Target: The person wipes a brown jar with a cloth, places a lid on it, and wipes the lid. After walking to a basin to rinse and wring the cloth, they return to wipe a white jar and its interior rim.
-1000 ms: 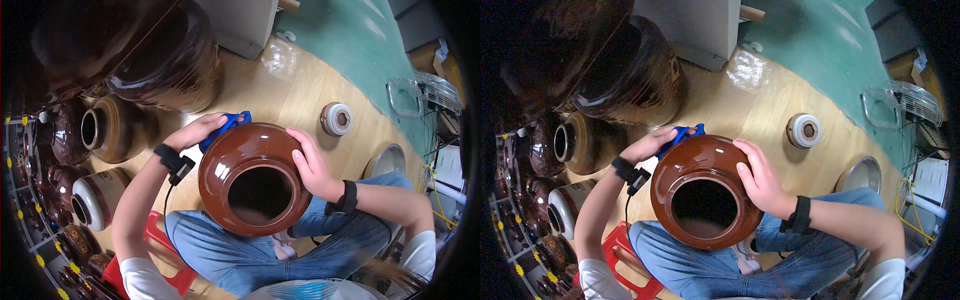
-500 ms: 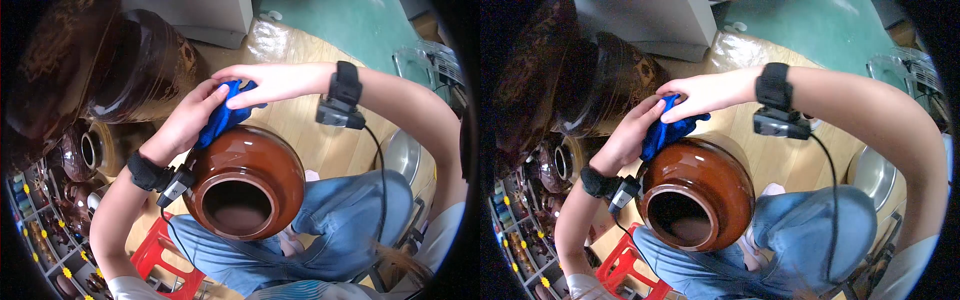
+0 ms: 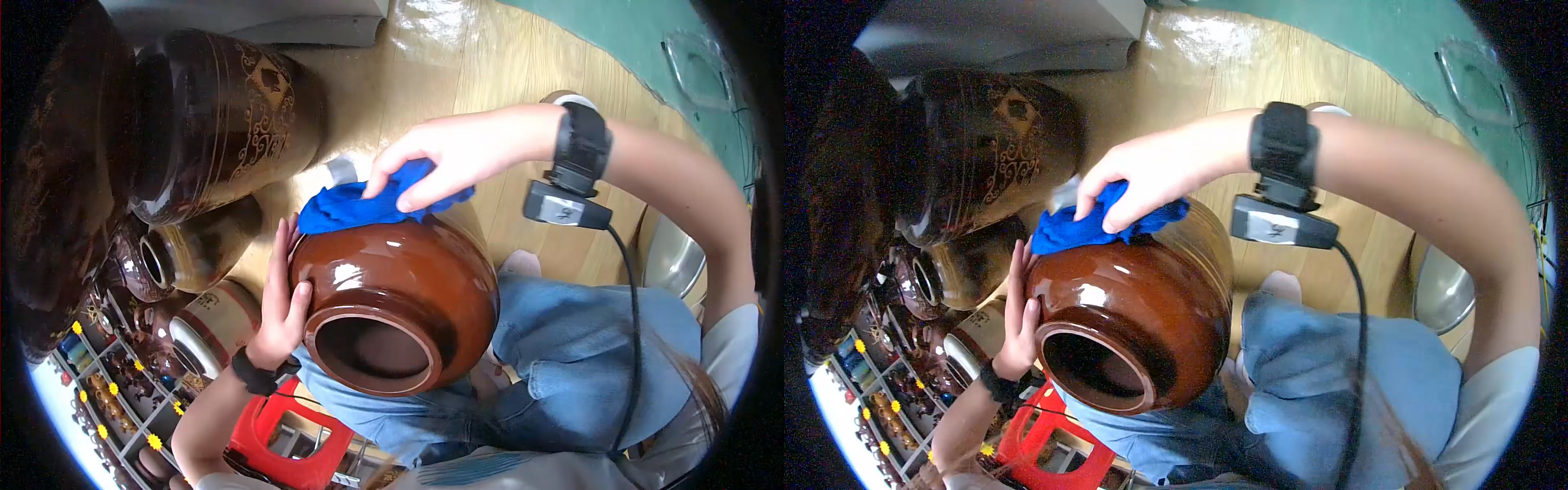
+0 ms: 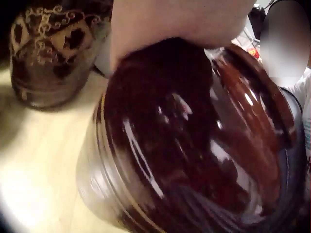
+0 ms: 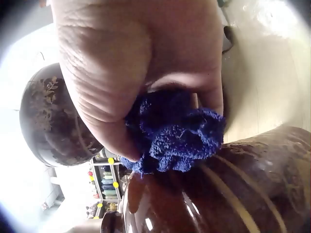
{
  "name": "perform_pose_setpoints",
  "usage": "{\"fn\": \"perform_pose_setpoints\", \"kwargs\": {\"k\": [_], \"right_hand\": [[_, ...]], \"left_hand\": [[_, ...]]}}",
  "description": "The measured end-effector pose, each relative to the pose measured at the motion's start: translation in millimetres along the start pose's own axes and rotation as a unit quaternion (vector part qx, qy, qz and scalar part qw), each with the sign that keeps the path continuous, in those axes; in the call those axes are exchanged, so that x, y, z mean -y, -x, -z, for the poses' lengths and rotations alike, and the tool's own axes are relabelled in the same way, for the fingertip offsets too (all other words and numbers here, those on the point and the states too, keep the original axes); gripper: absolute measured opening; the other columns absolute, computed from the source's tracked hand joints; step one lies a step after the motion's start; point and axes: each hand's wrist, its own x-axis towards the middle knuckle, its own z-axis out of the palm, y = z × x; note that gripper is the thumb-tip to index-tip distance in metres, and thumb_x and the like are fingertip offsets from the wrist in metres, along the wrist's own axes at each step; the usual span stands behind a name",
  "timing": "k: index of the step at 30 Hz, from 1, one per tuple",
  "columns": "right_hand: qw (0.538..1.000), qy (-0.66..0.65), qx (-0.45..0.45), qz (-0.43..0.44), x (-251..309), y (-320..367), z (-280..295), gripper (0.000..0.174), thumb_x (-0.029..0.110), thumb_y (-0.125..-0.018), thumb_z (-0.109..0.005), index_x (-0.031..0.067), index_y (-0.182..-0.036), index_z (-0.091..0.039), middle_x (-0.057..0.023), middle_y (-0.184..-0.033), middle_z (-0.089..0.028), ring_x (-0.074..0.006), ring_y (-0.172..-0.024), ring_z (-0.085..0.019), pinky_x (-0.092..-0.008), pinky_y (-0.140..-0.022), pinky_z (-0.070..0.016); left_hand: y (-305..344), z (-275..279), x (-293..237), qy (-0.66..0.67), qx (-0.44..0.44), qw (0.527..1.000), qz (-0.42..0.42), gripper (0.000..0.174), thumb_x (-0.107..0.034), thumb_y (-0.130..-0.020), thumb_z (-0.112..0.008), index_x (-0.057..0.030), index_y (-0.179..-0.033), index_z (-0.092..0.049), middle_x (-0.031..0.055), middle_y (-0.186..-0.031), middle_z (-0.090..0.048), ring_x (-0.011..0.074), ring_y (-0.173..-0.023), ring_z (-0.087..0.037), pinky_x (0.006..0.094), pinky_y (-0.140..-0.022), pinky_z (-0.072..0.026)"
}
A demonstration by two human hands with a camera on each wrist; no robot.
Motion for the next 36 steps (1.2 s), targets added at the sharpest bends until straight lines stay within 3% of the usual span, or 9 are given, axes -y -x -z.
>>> {"fn": "perform_pose_setpoints", "kwargs": {"k": [3, 6, 9, 13, 14, 17, 19, 21, 36], "right_hand": [[0.994, -0.062, 0.012, -0.091, 5.3, 29.4, -1.0, 0.035, 0.022, -0.083, -0.059, 0.0086, -0.114, -0.053, -0.003, -0.092, -0.057, -0.007, -0.069, -0.052, -0.0208, -0.055, -0.044], [0.997, -0.055, -0.034, 0.032, -27.2, 42.0, -17.6, 0.039, 0.022, -0.083, -0.057, 0.0106, -0.12, -0.05, -0.0089, -0.118, -0.047, -0.018, -0.106, -0.046, -0.0309, -0.089, -0.0396], [0.969, -0.131, -0.141, 0.156, -50.3, 20.9, -36.6, 0.047, 0.026, -0.083, -0.057, 0.0118, -0.126, -0.045, -0.0106, -0.123, -0.044, -0.0223, -0.116, -0.039, -0.036, -0.099, -0.0296], [0.972, -0.147, -0.16, 0.09, -85.8, 4.5, -31.7, 0.046, 0.023, -0.082, -0.054, 0.0103, -0.126, -0.046, -0.0088, -0.12, -0.052, -0.0151, -0.105, -0.047, -0.0286, -0.093, -0.0362], [0.976, -0.174, -0.128, -0.007, -92.9, 2.2, -30.0, 0.049, 0.025, -0.081, -0.054, 0.0053, -0.124, -0.045, -0.015, -0.122, -0.048, -0.0235, -0.111, -0.044, -0.0337, -0.098, -0.0321], [0.978, -0.165, -0.124, 0.013, -102.8, 11.0, -25.0, 0.049, 0.023, -0.081, -0.052, 0.0061, -0.126, -0.043, -0.015, -0.122, -0.049, -0.0236, -0.11, -0.046, -0.0346, -0.096, -0.0348], [0.969, -0.179, -0.118, -0.126, -98.3, 21.9, -21.2, 0.047, 0.018, -0.08, -0.051, 0.0053, -0.125, -0.044, -0.0133, -0.109, -0.058, -0.0201, -0.095, -0.054, -0.0336, -0.087, -0.0419], [0.987, 0.013, -0.125, -0.096, -128.2, 22.0, -21.7, 0.043, 0.016, -0.08, -0.05, 0.0033, -0.121, -0.046, -0.0127, -0.102, -0.06, -0.0179, -0.089, -0.056, -0.031, -0.084, -0.0435], [0.966, -0.113, -0.038, -0.229, -178.0, -47.0, 1.5, 0.024, 0.018, -0.082, -0.046, 0.0044, -0.099, -0.057, -0.0075, -0.085, -0.06, -0.0142, -0.075, -0.053, -0.0309, -0.07, -0.0434]], "left_hand": [[-2.4, 0.2, 8.3, 0.001, -0.02, 1.0, -0.009, 0.061, -0.031, -0.09, -0.04, 0.0076, -0.133, -0.02, 0.023, -0.137, -0.027, 0.0308, -0.128, -0.028, 0.0375, -0.105, -0.0193], [-2.8, 1.4, 13.1, -0.044, -0.019, 0.999, -0.013, 0.067, -0.043, -0.088, -0.038, 0.0088, -0.129, -0.028, 0.0235, -0.134, -0.033, 0.0313, -0.125, -0.033, 0.0381, -0.103, -0.0232], [-5.9, 1.3, 3.6, -0.057, -0.015, 0.998, 0.0, 0.068, -0.044, -0.088, -0.038, 0.0089, -0.13, -0.028, 0.0231, -0.135, -0.032, 0.0306, -0.125, -0.033, 0.0378, -0.103, -0.0234], [-5.1, -6.7, 13.1, 0.023, -0.023, 0.999, 0.015, 0.073, -0.048, -0.087, -0.039, 0.0094, -0.13, -0.026, 0.0226, -0.136, -0.03, 0.0297, -0.125, -0.033, 0.0375, -0.103, -0.0242], [-6.5, -6.4, 11.2, 0.019, -0.021, 0.999, 0.016, 0.073, -0.048, -0.087, -0.039, 0.0094, -0.13, -0.026, 0.0226, -0.136, -0.03, 0.0297, -0.125, -0.033, 0.0375, -0.103, -0.0242], [-7.1, -4.0, 4.8, 0.001, -0.026, 0.999, 0.022, 0.073, -0.049, -0.087, -0.038, 0.0099, -0.13, -0.027, 0.0229, -0.135, -0.031, 0.0296, -0.124, -0.034, 0.0376, -0.102, -0.0248], [-7.0, -2.3, 1.4, -0.03, -0.014, 0.999, 0.02, 0.07, -0.046, -0.088, -0.037, 0.0098, -0.129, -0.028, 0.0234, -0.134, -0.033, 0.0303, -0.123, -0.035, 0.0377, -0.102, -0.0256], [-6.8, -3.8, -2.4, -0.035, -0.029, 0.999, 0.026, 0.068, -0.045, -0.089, -0.036, 0.0097, -0.129, -0.029, 0.0238, -0.133, -0.034, 0.031, -0.123, -0.036, 0.0378, -0.102, -0.0258], [-7.2, 3.6, 5.6, -0.069, -0.04, 0.996, 0.039, 0.062, -0.042, -0.087, -0.039, 0.0092, -0.121, -0.039, 0.0276, -0.126, -0.041, 0.0372, -0.119, -0.04, 0.0411, -0.099, -0.0301]]}}
